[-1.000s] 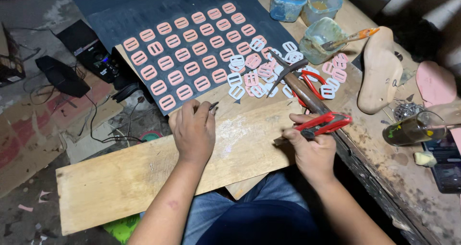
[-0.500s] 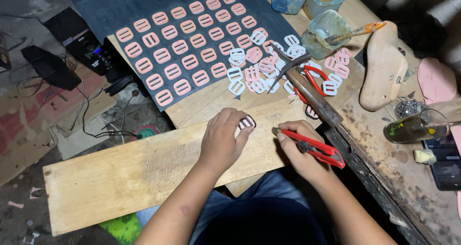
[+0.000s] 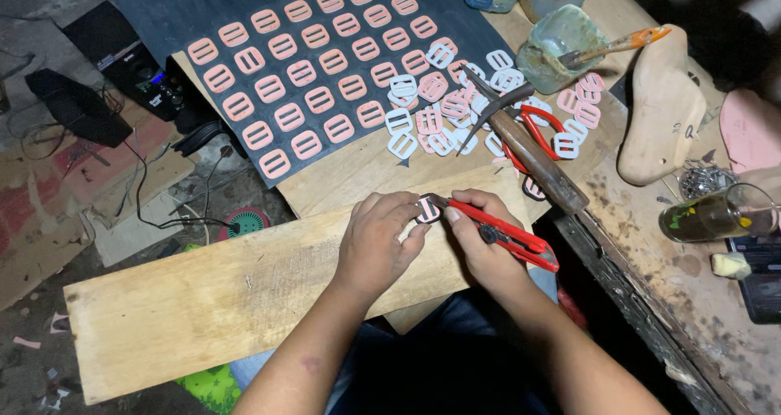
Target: The person shapes small pink and white plastic shoe parts using a hammer and a curved metal tool on a wooden board. They trim edges with a utility knife and scissors, then place the finished pieces on the table.
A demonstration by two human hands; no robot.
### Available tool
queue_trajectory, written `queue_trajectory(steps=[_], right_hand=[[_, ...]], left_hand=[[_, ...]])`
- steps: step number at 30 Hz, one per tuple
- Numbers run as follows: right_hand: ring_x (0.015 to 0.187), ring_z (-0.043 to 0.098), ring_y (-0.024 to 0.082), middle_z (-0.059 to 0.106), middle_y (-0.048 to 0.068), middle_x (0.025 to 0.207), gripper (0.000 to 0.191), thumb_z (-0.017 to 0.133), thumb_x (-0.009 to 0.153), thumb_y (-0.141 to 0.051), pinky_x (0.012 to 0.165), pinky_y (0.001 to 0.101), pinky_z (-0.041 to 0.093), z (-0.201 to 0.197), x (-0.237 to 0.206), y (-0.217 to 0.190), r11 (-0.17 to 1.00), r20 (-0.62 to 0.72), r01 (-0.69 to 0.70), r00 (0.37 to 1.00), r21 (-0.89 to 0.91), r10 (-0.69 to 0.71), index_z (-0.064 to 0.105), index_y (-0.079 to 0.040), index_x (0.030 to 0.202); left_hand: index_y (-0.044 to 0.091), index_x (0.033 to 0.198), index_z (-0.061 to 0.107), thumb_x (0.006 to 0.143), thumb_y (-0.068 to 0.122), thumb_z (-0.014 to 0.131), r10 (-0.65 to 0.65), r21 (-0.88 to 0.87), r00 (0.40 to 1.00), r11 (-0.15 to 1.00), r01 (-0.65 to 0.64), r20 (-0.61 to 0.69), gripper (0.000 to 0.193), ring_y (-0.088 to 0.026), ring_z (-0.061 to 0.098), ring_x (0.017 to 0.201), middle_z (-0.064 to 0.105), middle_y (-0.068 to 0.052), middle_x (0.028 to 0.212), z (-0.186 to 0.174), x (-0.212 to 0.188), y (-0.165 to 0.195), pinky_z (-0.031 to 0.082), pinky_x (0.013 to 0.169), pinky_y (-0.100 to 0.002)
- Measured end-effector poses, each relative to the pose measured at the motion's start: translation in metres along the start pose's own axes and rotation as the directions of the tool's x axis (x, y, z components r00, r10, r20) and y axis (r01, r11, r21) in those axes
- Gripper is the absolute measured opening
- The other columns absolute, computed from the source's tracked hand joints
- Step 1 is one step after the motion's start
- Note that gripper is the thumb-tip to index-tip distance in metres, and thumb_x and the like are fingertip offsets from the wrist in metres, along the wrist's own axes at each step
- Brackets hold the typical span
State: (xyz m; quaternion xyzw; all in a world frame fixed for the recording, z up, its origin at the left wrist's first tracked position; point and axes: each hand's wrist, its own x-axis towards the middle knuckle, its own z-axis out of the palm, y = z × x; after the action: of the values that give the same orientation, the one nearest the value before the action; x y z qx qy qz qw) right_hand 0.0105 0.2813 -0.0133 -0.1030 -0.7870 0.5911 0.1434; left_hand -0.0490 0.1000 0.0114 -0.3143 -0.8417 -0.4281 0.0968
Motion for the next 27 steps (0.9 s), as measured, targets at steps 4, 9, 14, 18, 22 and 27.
queue_trajectory(steps=[4,9,14,18,22,27], right_hand=[[0.093,0.067,0.009,0.075,0.007,0.105,0.031,0.068,0.097,-0.017,0.085,0.0254,0.054,0.003,-0.003,0.000,1.000,-0.021,-0.004,1.000,0.010,0.004,0.063,0.000,0.123],[0.088,0.066,0.010,0.075,0.008,0.101,0.031,0.069,0.098,-0.017,0.080,0.0259,0.055,0.003,-0.004,-0.001,1.000,-0.030,-0.003,1.000,0.003,0.003,0.064,0.000,0.123],[0.089,0.070,0.013,0.076,0.009,0.100,0.028,0.069,0.097,-0.019,0.081,0.0274,0.056,0.001,-0.003,-0.016,0.993,0.008,0.059,0.998,-0.105,-0.059,0.067,-0.001,0.118],[0.084,0.073,0.016,0.076,0.010,0.095,0.026,0.069,0.096,-0.023,0.079,0.0293,0.057,-0.004,-0.002,-0.035,0.951,0.049,0.098,0.995,-0.295,-0.088,0.071,-0.002,0.111],[0.082,0.074,0.018,0.076,0.011,0.092,0.023,0.070,0.094,-0.022,0.077,0.0302,0.057,-0.013,-0.004,-0.047,0.922,0.108,0.102,0.992,-0.372,-0.066,0.073,-0.003,0.107],[0.081,0.076,0.016,0.078,0.009,0.092,0.022,0.068,0.094,-0.022,0.077,0.0293,0.059,-0.018,0.005,-0.047,0.949,0.169,0.153,0.980,-0.276,-0.109,0.073,-0.002,0.104]], left_hand=[[0.009,0.103,0.075,0.082,0.016,0.077,0.015,-0.002,1.000,1.000,-0.015,-0.016,0.022,-0.025,0.064,0.105,0.073,-0.003,0.113,0.003,-0.001,-0.002,0.047,0.095,-0.041],[0.009,0.103,0.076,0.082,0.016,0.077,0.019,-0.011,1.000,1.000,-0.019,-0.013,0.022,-0.025,0.065,0.104,0.073,-0.003,0.112,0.004,-0.001,-0.004,0.047,0.095,-0.041],[0.008,0.103,0.076,0.082,0.016,0.076,0.028,0.014,1.000,1.000,-0.028,0.000,0.022,-0.025,0.064,0.104,0.073,-0.004,0.111,0.004,0.000,-0.004,0.047,0.095,-0.041],[0.009,0.100,0.076,0.083,0.016,0.077,0.027,0.029,1.000,0.999,-0.027,0.009,0.018,-0.024,0.064,0.105,0.072,-0.004,0.109,0.004,0.000,-0.003,0.046,0.095,-0.041],[0.009,0.099,0.075,0.083,0.017,0.077,0.018,0.028,1.000,0.999,-0.017,-0.009,0.018,-0.024,0.064,0.105,0.072,-0.003,0.110,0.005,0.001,-0.003,0.046,0.094,-0.040],[0.009,0.098,0.074,0.083,0.016,0.077,0.003,0.036,1.000,0.999,-0.003,-0.019,0.017,-0.024,0.063,0.105,0.071,-0.003,0.110,0.007,-0.001,-0.002,0.046,0.094,-0.040]])
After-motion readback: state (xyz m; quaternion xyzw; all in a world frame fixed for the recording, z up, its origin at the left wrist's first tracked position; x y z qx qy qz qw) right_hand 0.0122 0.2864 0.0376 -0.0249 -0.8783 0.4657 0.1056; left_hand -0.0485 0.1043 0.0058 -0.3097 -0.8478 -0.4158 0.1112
